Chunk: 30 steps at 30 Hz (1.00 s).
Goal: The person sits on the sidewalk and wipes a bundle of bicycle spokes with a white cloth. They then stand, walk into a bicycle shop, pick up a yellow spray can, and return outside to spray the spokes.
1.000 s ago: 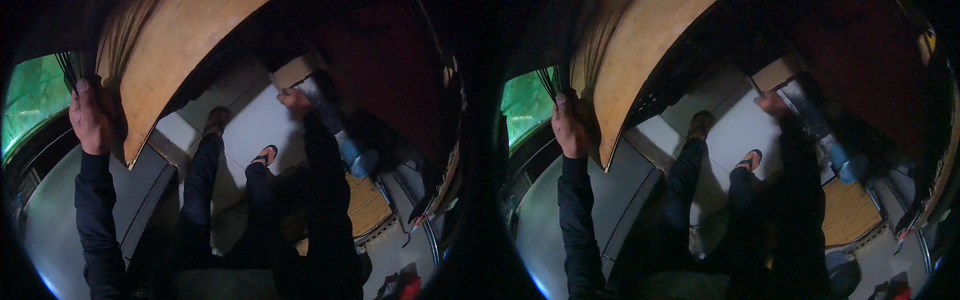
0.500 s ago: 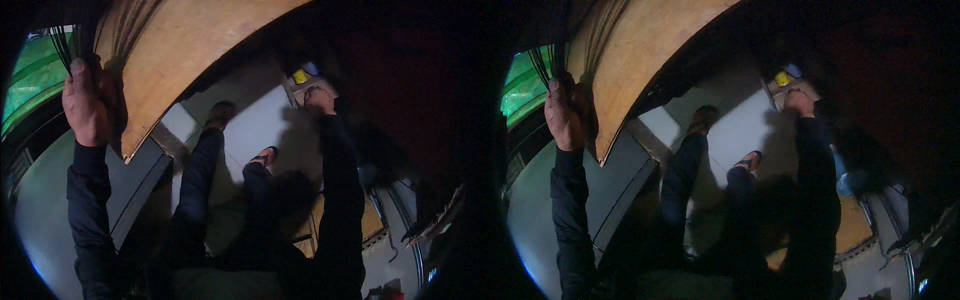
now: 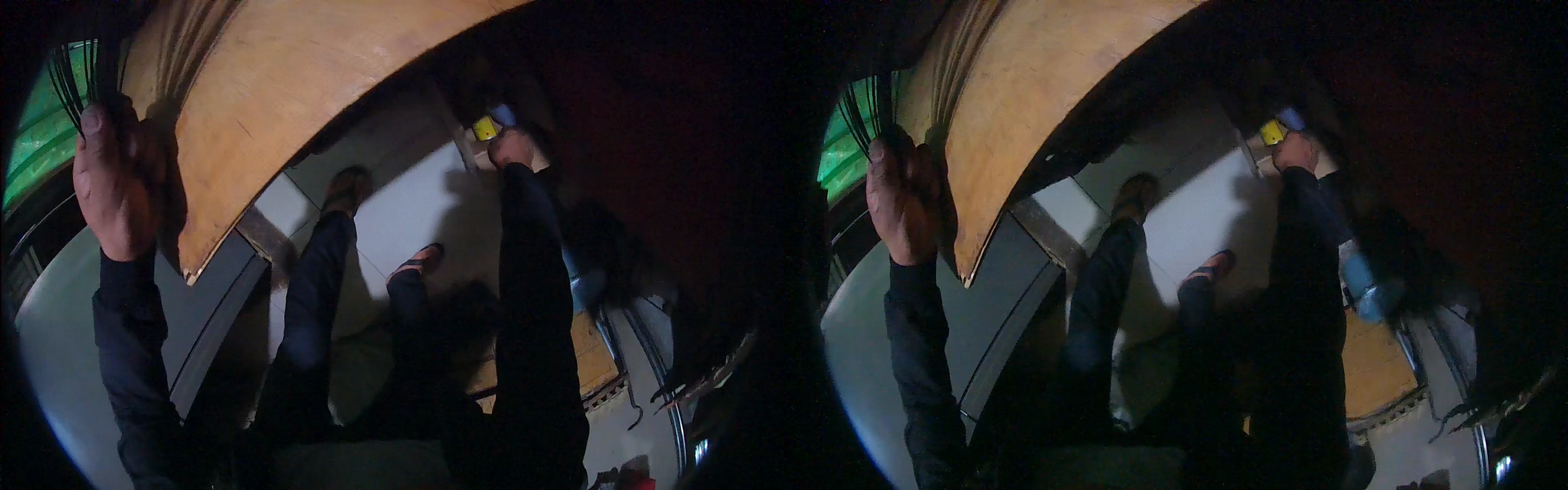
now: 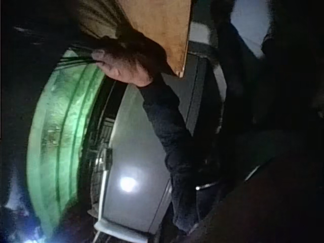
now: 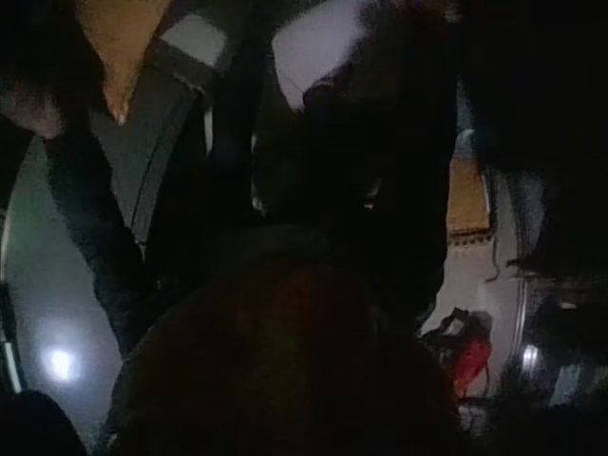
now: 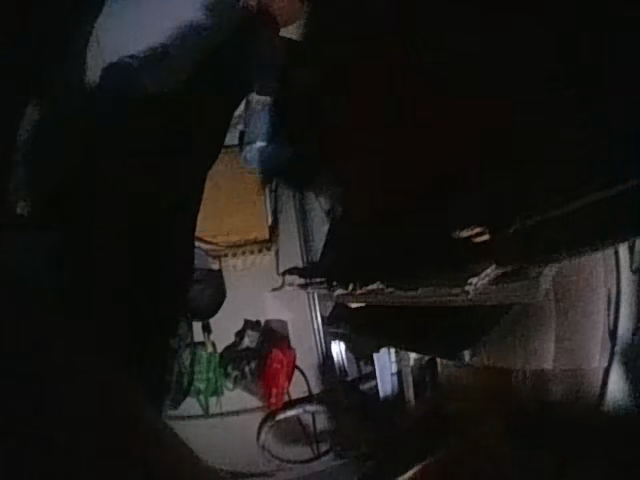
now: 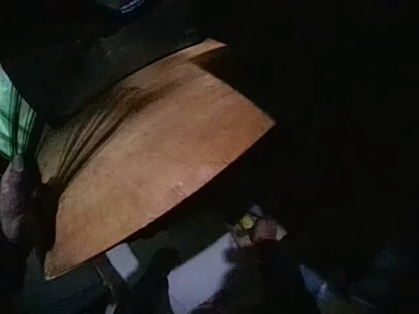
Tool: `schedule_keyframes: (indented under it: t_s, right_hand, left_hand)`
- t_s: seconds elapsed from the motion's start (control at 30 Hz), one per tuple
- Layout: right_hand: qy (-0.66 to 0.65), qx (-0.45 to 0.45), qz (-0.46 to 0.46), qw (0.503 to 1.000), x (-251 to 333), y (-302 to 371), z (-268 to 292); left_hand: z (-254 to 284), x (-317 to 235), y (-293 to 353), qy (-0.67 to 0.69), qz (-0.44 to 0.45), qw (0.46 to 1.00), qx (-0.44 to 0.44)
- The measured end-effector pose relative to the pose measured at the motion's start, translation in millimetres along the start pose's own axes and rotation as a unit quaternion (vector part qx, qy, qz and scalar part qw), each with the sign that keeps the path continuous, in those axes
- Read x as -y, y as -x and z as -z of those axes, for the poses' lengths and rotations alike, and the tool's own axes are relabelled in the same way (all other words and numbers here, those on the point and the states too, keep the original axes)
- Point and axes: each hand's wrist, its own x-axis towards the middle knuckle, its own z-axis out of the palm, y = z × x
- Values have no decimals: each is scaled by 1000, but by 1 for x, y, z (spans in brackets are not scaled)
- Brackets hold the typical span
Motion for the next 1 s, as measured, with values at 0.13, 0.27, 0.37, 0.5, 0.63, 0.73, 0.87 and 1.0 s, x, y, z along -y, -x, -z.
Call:
schedule_keyframes:
  t_s: [0.13,0.27,0.37,0.5,0.63,0.73,0.87,1.0]
  right_hand:
    - [24,-52,12,998,11,-18,-20]
    - [-46,-169,-3,984,26,-38,-42]
    - [14,-187,26,982,18,-72,-66]
    - [0,-85,-4,996,-6,-101,-60]
    - [-289,-166,-33,942,-12,-55,-14]
    - [-632,-32,-194,750,-34,-11,29]
    - [-815,-2,-39,578,-44,39,56]
    - [-878,46,-64,473,-47,57,66]
  left_hand:
    - [0,-1,6,-11,-7,1000,-14]
    - [2,4,12,1,-22,999,-27]
    - [2,0,12,-3,-9,1000,-28]
    - [9,5,6,41,-15,998,36]
    - [2,2,11,22,-4,1000,17]
    - [-6,5,6,35,-12,999,-2]
    - [-8,-3,-1,52,13,998,21]
    - [-12,-7,-3,45,10,998,39]
